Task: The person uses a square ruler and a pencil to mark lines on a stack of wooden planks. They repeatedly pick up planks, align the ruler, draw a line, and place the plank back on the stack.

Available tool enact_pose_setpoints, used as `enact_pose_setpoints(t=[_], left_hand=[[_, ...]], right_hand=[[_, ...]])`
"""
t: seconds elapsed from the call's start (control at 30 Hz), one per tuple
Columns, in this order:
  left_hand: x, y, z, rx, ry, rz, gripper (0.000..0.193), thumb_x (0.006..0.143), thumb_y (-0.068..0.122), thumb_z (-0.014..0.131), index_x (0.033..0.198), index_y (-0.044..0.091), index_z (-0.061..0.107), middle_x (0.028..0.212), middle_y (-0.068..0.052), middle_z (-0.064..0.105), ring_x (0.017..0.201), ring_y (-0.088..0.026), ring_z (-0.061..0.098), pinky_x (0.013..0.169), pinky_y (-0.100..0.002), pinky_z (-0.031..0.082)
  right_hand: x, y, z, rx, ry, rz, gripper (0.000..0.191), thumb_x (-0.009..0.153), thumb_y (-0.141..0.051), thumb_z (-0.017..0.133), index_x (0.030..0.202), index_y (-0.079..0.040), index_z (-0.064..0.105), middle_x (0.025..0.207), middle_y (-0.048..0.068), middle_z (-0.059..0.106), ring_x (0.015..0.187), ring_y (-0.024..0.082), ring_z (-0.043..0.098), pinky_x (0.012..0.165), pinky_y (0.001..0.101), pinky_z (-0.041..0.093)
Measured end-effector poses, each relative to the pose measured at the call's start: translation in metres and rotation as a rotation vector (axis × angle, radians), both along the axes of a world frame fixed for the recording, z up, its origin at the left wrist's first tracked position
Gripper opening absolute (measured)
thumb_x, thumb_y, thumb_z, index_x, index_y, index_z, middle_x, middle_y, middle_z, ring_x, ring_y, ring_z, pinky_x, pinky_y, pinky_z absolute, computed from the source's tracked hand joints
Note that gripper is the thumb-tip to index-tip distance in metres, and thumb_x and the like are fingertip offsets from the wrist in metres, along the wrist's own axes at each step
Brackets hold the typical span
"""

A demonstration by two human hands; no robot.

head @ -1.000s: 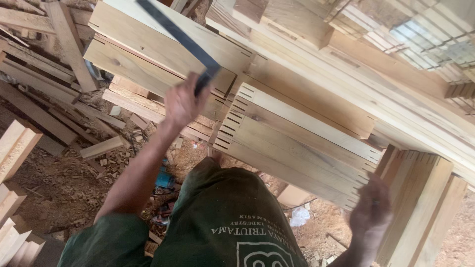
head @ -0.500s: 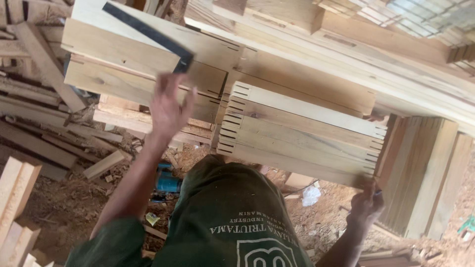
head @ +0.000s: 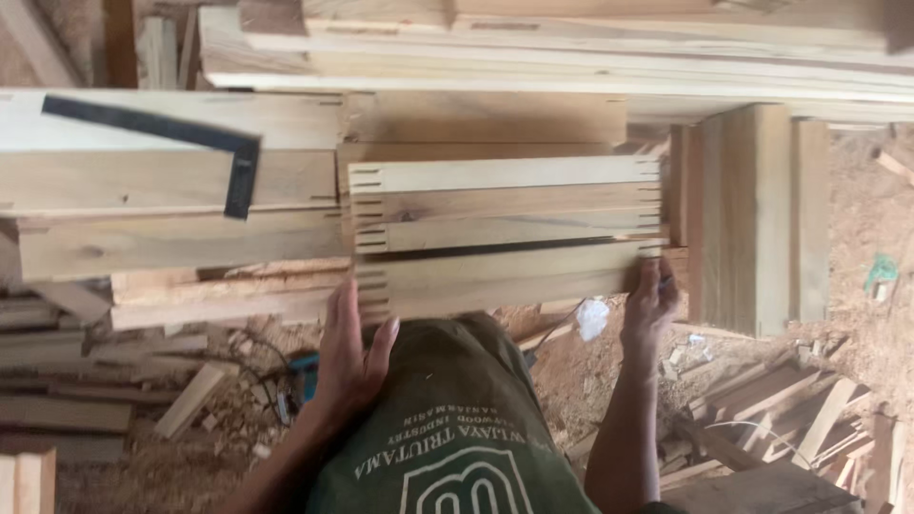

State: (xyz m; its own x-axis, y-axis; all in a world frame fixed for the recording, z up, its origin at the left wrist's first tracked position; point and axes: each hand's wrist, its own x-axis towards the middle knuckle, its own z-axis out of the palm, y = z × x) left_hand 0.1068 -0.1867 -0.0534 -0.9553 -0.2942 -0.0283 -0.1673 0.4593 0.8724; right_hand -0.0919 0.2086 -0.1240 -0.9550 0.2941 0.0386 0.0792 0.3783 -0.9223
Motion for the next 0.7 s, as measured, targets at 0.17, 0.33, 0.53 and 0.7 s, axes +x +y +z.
enact_pose_setpoints(t=[0.17,0.33,0.53,0.7], left_hand=[[-0.006,0.002,-0.004,-0.055,-0.103,-0.001,0.081,0.091,0.032,0.068,0.146,-0.013,0.031,0.141,-0.03,0.043,0.127,-0.042,0.052,0.101,-0.05,0.049],[-0.025,-0.013,-0.002,-0.007,-0.073,-0.03,0.097,0.071,0.047,0.083,0.14,-0.006,0.039,0.138,-0.027,0.046,0.117,-0.037,0.06,0.093,-0.048,0.057],[-0.034,-0.004,-0.012,-0.22,-0.005,-0.1,0.099,0.068,0.048,0.087,0.14,-0.003,0.043,0.132,-0.027,0.058,0.12,-0.039,0.06,0.098,-0.051,0.054],[-0.038,0.017,0.001,-0.296,-0.03,-0.133,0.099,0.057,0.046,0.092,0.13,-0.006,0.05,0.122,-0.027,0.062,0.112,-0.038,0.063,0.093,-0.052,0.055]], right_hand=[[0.002,0.003,0.015,-0.067,0.003,0.114,0.032,0.108,-0.024,0.05,0.079,-0.015,0.06,0.059,-0.004,0.051,0.045,0.003,0.039,0.038,0.0241,0.032],[0.009,0.016,0.02,0.034,-0.094,0.085,0.027,0.11,-0.027,0.049,0.095,-0.011,0.066,0.068,-0.002,0.056,0.049,0.004,0.04,0.038,0.0233,0.033],[0.006,0.031,0.025,0.36,-0.1,-0.041,0.03,0.107,-0.029,0.054,0.126,-0.011,0.067,0.08,0.002,0.064,0.054,0.005,0.048,0.038,0.0231,0.039],[0.007,0.033,0.083,0.766,0.125,-0.009,0.04,0.092,-0.028,0.069,0.128,-0.011,0.07,0.116,0.018,0.068,0.059,0.014,0.063,0.035,0.0273,0.05]])
